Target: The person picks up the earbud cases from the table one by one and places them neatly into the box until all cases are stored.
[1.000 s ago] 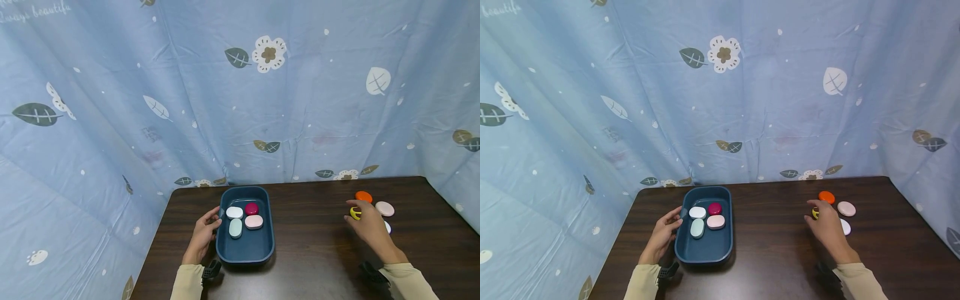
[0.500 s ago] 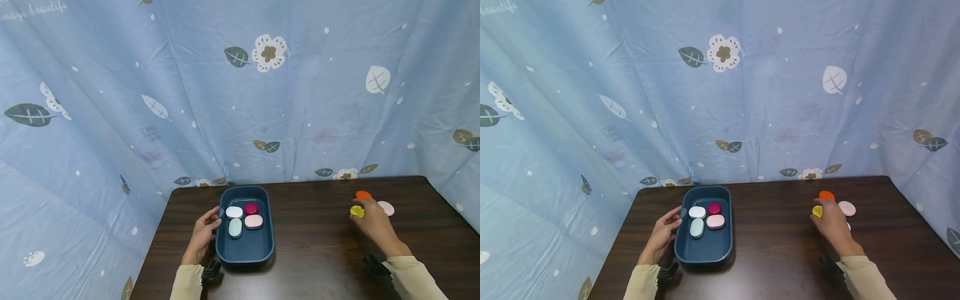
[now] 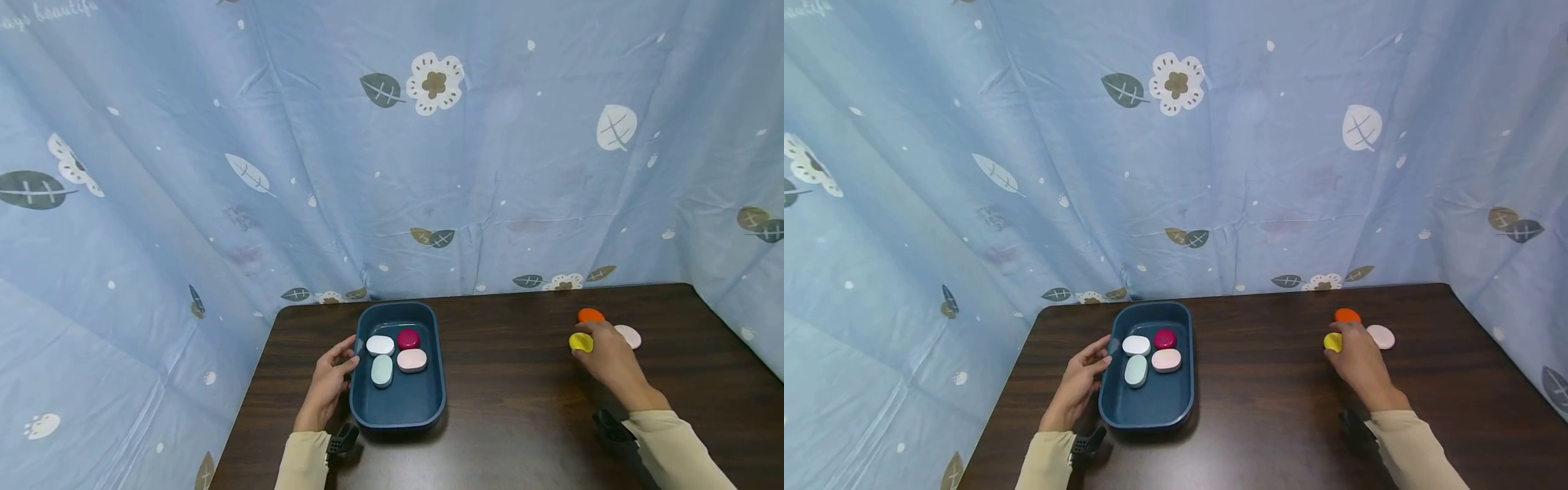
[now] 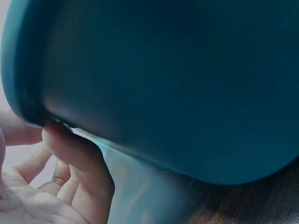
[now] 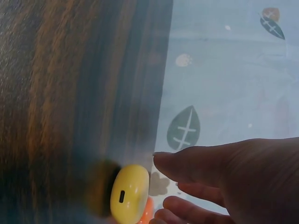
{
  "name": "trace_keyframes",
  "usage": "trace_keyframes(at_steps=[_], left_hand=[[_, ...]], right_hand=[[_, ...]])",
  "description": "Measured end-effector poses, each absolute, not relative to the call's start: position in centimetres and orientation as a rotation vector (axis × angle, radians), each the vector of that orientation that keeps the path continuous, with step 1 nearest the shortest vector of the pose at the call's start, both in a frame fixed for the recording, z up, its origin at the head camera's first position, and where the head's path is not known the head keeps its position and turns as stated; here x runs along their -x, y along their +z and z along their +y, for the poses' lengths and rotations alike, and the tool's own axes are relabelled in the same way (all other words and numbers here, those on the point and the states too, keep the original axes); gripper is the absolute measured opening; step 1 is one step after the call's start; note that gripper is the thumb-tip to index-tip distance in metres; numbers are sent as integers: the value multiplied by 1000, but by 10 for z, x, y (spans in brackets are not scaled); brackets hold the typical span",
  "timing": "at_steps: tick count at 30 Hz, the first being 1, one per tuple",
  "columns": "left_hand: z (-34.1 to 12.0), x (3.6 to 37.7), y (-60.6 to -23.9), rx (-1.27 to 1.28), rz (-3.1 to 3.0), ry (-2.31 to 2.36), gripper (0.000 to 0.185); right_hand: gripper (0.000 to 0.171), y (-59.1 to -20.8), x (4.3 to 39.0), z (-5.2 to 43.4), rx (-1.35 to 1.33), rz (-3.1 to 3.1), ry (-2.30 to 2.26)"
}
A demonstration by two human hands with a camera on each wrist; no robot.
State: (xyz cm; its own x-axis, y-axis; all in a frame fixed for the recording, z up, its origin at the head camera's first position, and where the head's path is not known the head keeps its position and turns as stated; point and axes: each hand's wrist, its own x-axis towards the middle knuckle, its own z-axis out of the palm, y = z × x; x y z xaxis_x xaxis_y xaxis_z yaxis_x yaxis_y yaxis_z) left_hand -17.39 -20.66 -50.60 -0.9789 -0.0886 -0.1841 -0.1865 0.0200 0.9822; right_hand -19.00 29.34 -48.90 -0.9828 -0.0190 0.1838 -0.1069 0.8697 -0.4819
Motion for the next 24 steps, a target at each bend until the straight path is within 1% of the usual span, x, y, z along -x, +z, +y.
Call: trace_keyframes(at_steps=[5,12,19,24], left_hand=[[-206,172,-503,282,2198,2120,48],[-205,173,-502,288,2203,2115,47],[-205,172,-502,291,2215,2105,48],[-207,173,-502,292,2205,2109,48]], right_hand=[[51,-490,193,295,-94,-2910,739],[55,-491,197,296,-88,-2960,733],[52,-492,201,299,-109,-2945,702],[52,-496,204,302,-109,-2975,675]])
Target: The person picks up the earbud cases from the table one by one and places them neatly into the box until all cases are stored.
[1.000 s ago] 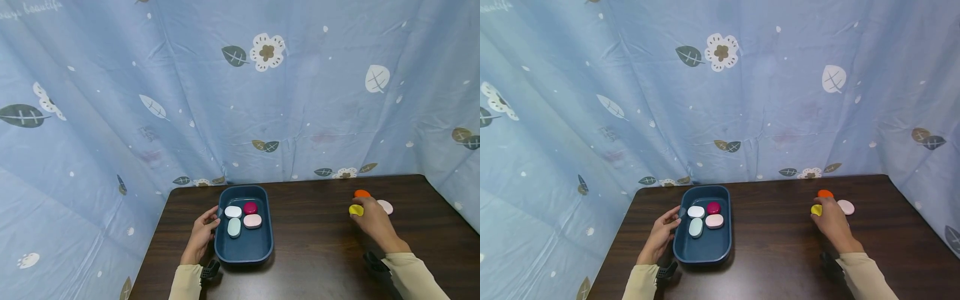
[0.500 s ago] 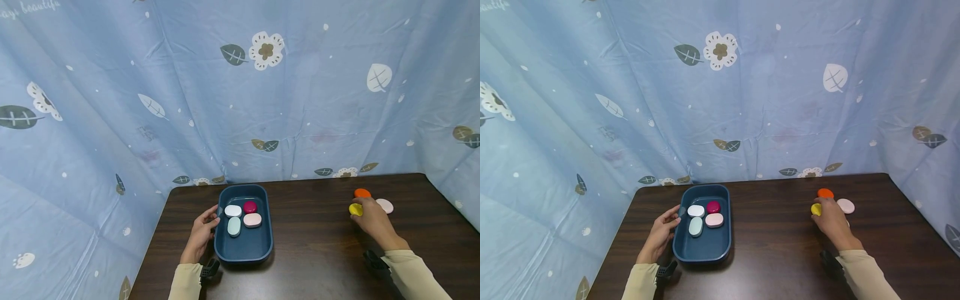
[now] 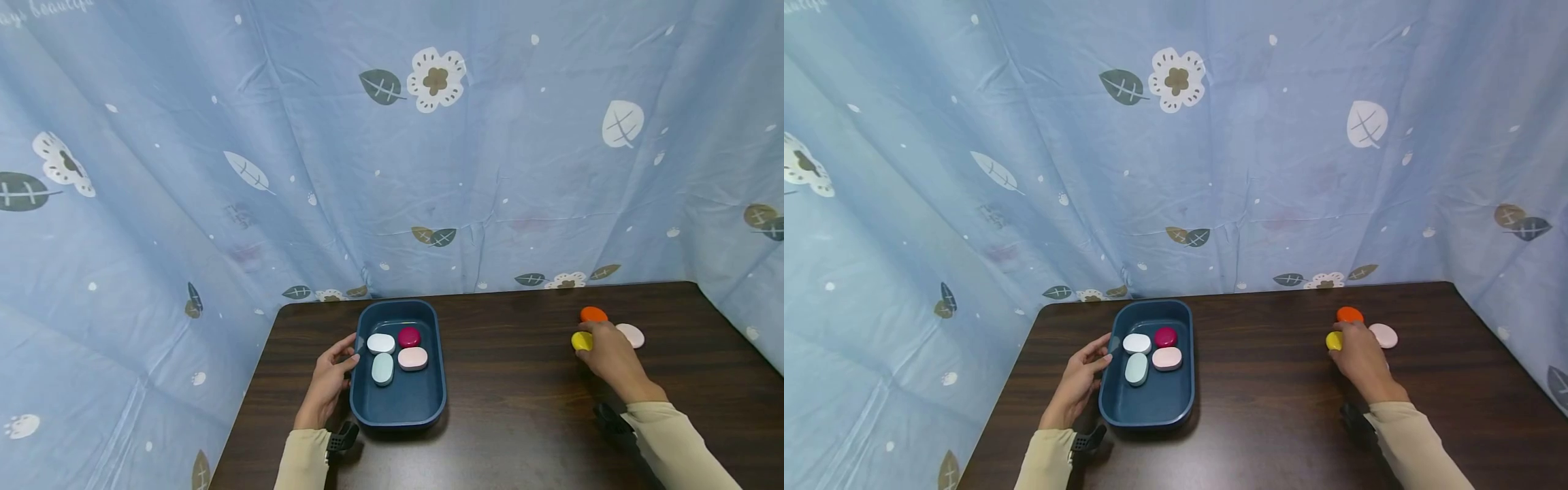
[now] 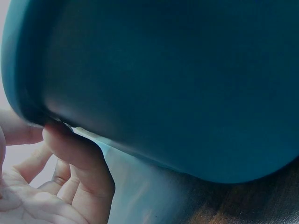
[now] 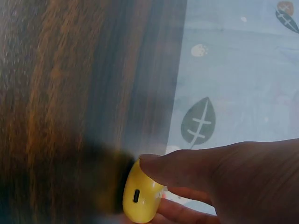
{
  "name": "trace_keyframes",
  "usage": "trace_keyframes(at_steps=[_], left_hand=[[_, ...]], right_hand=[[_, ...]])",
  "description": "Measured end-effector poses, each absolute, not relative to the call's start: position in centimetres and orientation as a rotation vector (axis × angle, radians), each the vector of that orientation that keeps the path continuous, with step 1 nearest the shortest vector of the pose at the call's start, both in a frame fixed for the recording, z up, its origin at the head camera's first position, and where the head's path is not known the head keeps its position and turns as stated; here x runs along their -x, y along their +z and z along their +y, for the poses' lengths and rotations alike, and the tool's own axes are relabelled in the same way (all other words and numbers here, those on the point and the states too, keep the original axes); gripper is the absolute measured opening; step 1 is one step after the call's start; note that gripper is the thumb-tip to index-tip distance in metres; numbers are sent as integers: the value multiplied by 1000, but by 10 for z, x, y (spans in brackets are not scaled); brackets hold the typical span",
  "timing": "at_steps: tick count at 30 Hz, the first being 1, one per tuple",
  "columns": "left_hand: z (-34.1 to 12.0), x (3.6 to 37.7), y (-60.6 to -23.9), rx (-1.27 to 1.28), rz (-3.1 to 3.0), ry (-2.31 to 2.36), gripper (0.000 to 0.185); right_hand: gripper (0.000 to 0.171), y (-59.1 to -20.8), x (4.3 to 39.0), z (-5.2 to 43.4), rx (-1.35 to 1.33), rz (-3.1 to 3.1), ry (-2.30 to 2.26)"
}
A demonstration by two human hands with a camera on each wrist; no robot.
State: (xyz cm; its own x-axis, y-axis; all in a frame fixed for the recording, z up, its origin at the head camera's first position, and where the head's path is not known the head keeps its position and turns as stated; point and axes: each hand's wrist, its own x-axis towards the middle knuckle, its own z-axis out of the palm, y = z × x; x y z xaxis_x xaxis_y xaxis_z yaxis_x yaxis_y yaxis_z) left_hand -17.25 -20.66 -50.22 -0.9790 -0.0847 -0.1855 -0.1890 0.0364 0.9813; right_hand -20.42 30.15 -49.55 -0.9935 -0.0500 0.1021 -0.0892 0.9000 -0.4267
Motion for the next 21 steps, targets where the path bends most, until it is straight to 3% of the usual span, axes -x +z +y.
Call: trace_keyframes(at_steps=[21], left_hand=[[-206,174,-505,297,2196,2117,47]], right_hand=[[49,-495,209,286,-174,-2994,718]])
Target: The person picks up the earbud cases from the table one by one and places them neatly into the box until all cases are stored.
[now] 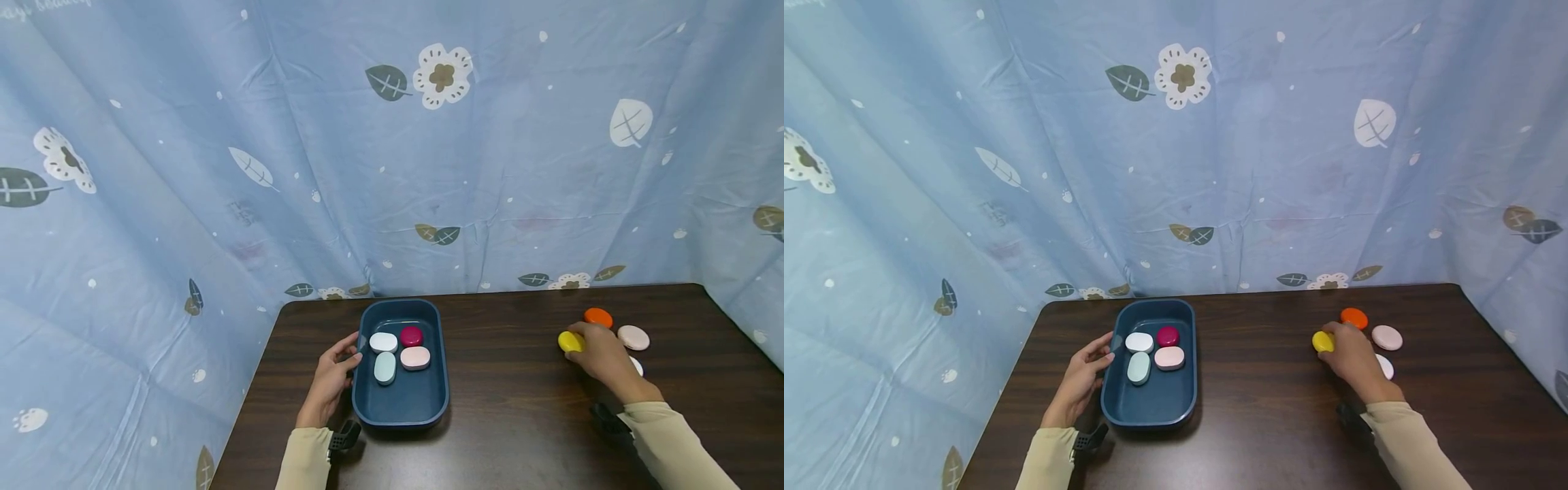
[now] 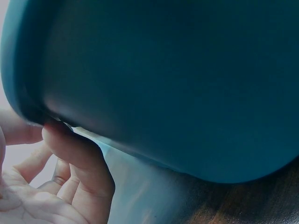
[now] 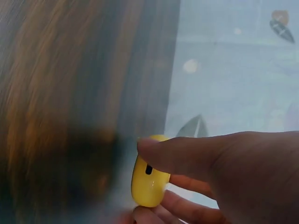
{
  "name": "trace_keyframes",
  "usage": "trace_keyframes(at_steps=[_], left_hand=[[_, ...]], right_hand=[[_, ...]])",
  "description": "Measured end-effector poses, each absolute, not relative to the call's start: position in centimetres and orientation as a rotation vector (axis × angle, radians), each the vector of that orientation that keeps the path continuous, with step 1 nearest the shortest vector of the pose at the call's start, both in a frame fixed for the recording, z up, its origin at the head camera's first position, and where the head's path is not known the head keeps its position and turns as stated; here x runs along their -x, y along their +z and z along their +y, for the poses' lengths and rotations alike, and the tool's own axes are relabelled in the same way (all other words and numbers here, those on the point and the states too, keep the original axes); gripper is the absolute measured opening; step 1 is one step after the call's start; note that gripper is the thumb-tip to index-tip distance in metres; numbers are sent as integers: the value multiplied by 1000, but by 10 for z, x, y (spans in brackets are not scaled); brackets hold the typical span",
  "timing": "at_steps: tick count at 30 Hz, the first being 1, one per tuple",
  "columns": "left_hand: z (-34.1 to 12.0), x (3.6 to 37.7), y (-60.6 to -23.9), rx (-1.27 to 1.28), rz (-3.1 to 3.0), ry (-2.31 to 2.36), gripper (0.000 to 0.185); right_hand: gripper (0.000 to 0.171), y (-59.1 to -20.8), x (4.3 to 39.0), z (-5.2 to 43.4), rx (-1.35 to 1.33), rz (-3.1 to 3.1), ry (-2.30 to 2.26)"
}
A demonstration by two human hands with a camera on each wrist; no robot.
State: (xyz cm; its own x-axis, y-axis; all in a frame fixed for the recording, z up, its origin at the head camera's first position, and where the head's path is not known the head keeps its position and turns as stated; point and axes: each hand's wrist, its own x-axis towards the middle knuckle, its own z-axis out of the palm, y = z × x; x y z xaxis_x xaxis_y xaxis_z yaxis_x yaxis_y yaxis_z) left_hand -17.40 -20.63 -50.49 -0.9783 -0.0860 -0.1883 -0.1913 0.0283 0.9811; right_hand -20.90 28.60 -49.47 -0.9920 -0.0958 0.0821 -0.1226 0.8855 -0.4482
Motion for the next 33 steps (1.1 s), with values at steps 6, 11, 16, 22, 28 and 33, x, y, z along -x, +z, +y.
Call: trace_keyframes(at_steps=[6,11,16,22,28,33], left_hand=[[-206,174,-504,305,2208,2111,46],[-206,174,-504,302,2208,2116,45],[-206,174,-505,306,2197,2119,45],[-206,174,-505,317,2198,2108,45],[-206,173,-506,299,2195,2112,45],[-206,174,-506,309,2195,2105,45]], right_hand=[[51,-482,204,261,-238,-2980,808],[51,-473,197,235,-333,-2955,835],[51,-464,189,210,-436,-2895,894],[51,-452,183,184,-526,-2838,958],[49,-444,179,163,-573,-2810,1011],[49,-438,178,148,-614,-2792,1044]])
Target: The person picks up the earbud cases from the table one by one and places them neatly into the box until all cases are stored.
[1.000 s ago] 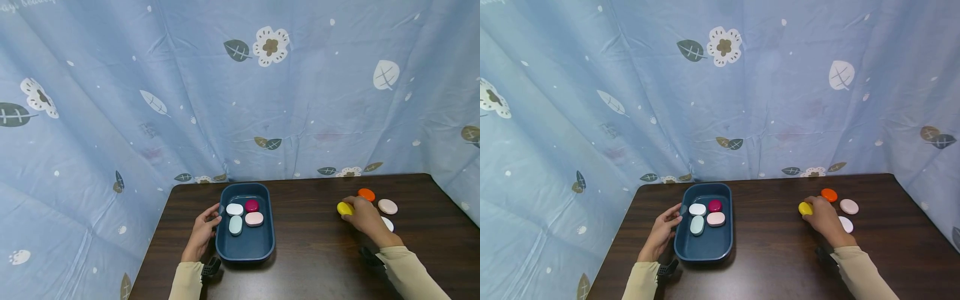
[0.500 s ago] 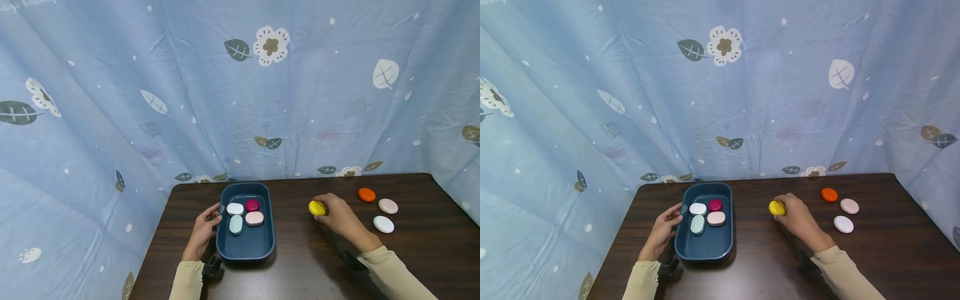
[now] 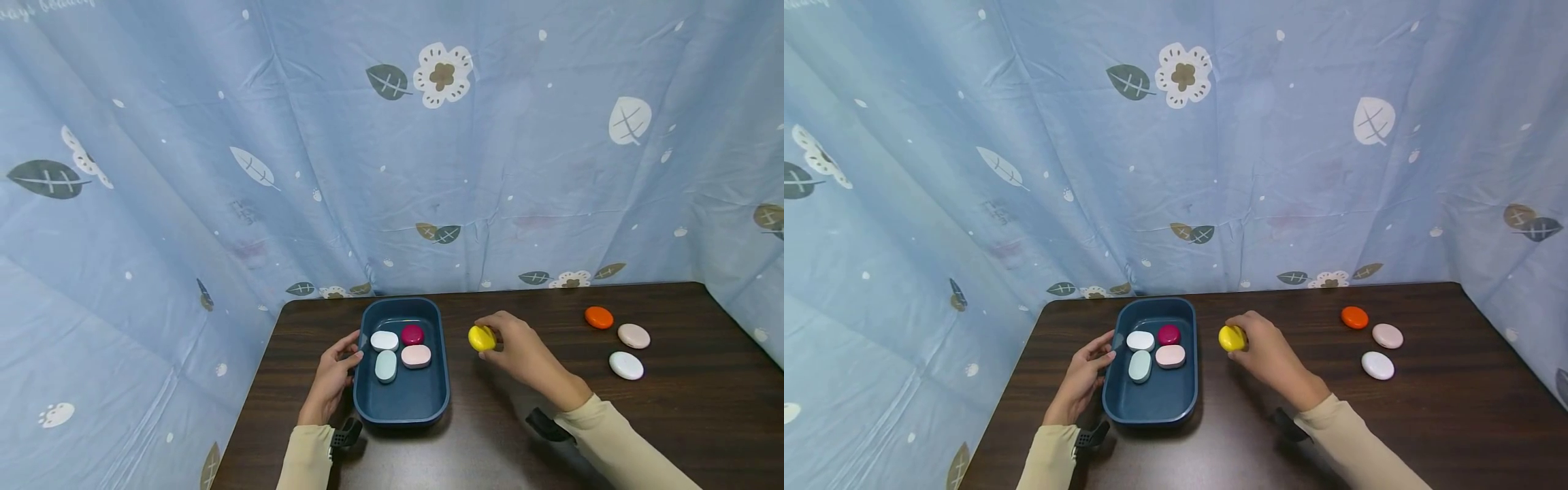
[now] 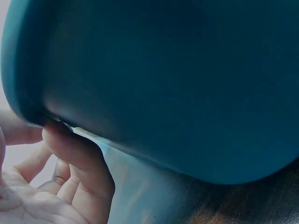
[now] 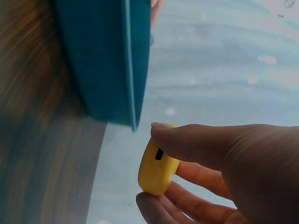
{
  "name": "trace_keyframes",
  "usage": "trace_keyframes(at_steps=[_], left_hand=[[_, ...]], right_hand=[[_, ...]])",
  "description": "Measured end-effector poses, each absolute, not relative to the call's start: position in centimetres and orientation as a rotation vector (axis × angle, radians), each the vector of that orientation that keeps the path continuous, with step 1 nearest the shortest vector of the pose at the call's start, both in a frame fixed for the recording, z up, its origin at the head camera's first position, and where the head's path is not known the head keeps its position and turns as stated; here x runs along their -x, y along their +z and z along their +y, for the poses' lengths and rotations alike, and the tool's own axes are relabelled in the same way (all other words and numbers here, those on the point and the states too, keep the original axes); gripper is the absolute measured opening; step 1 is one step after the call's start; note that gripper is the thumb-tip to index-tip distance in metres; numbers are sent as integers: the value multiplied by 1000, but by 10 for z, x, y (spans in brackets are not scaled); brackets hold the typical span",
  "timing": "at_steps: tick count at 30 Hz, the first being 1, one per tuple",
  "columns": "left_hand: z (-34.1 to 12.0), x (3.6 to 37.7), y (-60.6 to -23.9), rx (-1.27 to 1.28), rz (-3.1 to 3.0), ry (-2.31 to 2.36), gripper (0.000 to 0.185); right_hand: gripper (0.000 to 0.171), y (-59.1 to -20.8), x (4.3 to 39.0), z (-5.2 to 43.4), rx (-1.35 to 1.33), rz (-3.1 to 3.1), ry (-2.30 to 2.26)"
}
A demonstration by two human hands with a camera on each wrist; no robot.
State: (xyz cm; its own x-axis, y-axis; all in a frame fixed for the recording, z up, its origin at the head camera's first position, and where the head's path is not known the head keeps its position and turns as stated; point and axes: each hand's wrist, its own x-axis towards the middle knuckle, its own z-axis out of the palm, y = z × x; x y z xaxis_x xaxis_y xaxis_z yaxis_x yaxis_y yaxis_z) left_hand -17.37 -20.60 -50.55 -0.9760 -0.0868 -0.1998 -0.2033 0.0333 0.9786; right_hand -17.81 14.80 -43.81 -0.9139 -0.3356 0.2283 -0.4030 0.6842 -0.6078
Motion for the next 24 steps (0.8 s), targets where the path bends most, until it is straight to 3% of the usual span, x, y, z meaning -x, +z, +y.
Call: trace_keyframes(at_steps=[24], left_hand=[[-207,176,-504,310,2178,2128,46]], right_hand=[[45,-422,174,81,-791,-2812,1088]])
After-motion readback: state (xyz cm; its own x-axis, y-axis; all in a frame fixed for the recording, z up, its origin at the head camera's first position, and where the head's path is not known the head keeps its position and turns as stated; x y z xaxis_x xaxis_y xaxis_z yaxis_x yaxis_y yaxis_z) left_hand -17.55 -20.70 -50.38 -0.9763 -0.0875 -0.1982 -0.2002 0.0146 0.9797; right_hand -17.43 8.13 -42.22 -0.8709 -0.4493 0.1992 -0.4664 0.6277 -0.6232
